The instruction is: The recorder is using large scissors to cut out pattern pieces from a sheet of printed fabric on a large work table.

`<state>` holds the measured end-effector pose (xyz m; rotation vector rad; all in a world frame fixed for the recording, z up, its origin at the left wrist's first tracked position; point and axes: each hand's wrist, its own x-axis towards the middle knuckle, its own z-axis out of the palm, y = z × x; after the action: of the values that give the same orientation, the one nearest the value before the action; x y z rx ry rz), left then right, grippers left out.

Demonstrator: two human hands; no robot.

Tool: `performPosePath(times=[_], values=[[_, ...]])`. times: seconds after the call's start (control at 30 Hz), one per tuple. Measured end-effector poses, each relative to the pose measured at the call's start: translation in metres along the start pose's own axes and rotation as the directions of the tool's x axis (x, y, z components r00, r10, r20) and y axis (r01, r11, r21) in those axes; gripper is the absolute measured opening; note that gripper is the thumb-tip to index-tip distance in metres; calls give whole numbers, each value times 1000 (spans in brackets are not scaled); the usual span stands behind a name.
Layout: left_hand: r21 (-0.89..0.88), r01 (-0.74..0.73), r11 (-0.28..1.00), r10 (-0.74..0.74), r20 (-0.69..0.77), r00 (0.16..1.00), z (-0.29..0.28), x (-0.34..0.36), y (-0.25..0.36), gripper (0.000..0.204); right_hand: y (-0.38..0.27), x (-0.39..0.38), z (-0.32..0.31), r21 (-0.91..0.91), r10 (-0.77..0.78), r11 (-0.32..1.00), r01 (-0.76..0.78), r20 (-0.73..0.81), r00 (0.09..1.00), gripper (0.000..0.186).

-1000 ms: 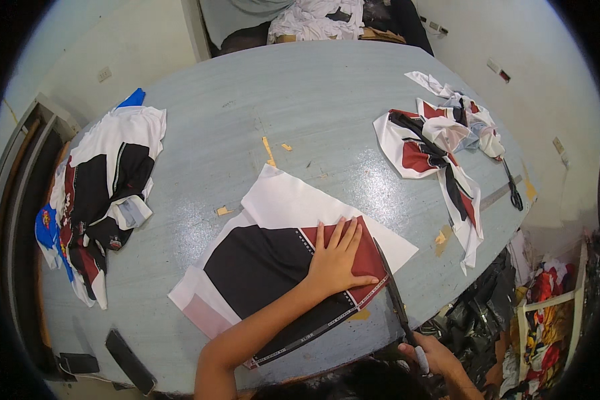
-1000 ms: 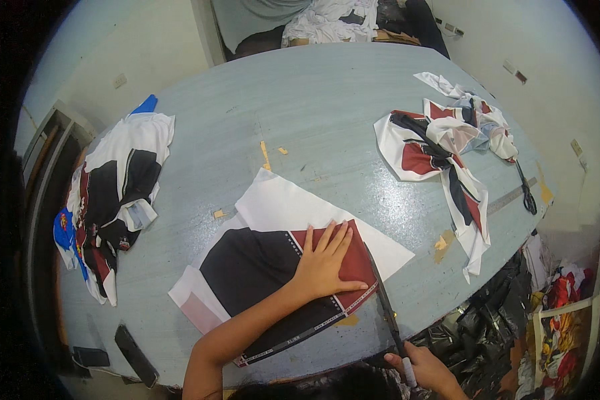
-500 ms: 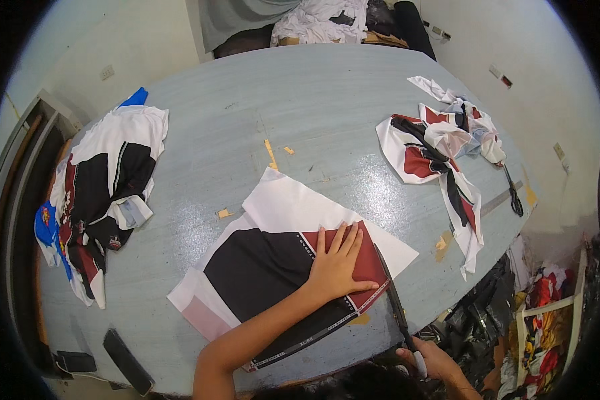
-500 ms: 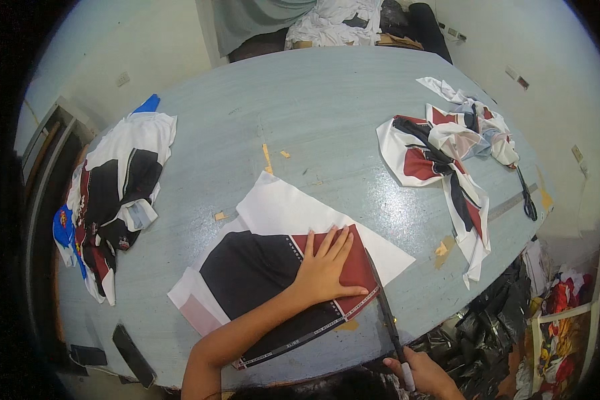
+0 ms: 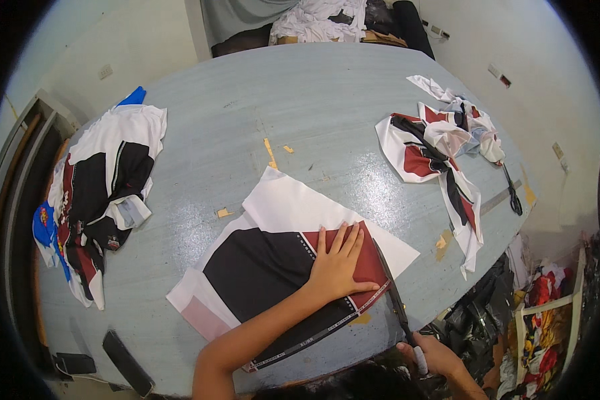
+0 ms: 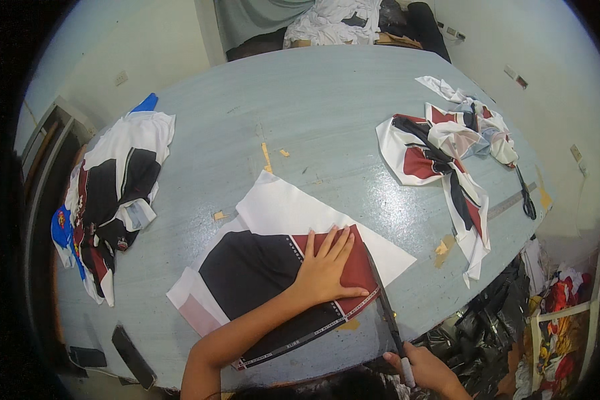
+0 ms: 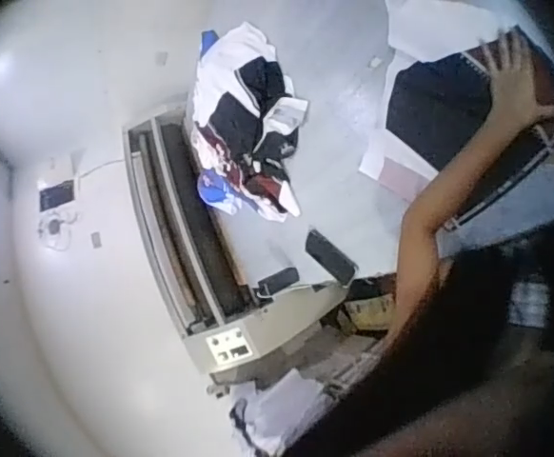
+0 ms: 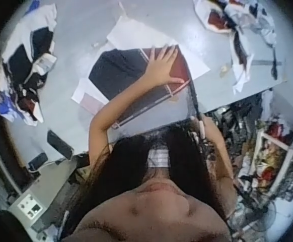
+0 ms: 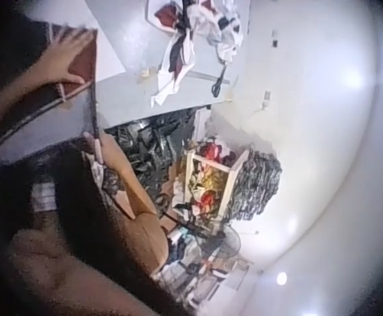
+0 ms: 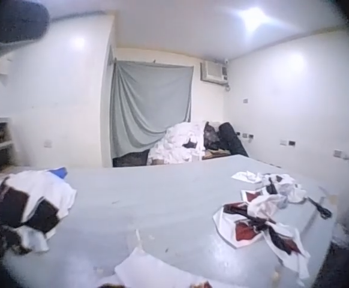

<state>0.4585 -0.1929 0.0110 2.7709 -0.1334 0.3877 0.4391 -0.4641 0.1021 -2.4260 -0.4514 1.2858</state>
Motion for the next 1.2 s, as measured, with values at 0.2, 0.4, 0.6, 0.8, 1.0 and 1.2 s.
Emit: performPosePath(times=[0.2, 0.4, 0.6, 0.8, 1.0, 1.2], values=[[-6, 9, 1000, -9, -4, 1000, 0, 0, 0, 113, -1, 1, 0, -72, -16, 997, 15, -24, 1000, 68], [-13, -5, 1000, 5, -14, 1000, -1, 0, 1, 112, -1, 8, -6, 40, -32, 999, 31, 16, 999, 64], [0, 5, 1000, -5, -10, 1000, -1, 0, 1, 114, -7, 7, -6, 83, -31, 996, 29, 19, 999, 59], [6, 9, 1000, -9, -23, 1000, 1, 0, -1, 115, -19, 6, -10, 4, -37, 999, 37, 4, 999, 59], [-26, -18, 1000, 17, -24, 1000, 0, -1, 2, 114, -15, 8, -9, 67, -31, 997, 31, 12, 999, 59], [-11, 4, 1000, -4, 0, 1000, 4, -1, -1, 116, -21, 9, -10, 58, -4, 998, 2, 28, 1000, 59]])
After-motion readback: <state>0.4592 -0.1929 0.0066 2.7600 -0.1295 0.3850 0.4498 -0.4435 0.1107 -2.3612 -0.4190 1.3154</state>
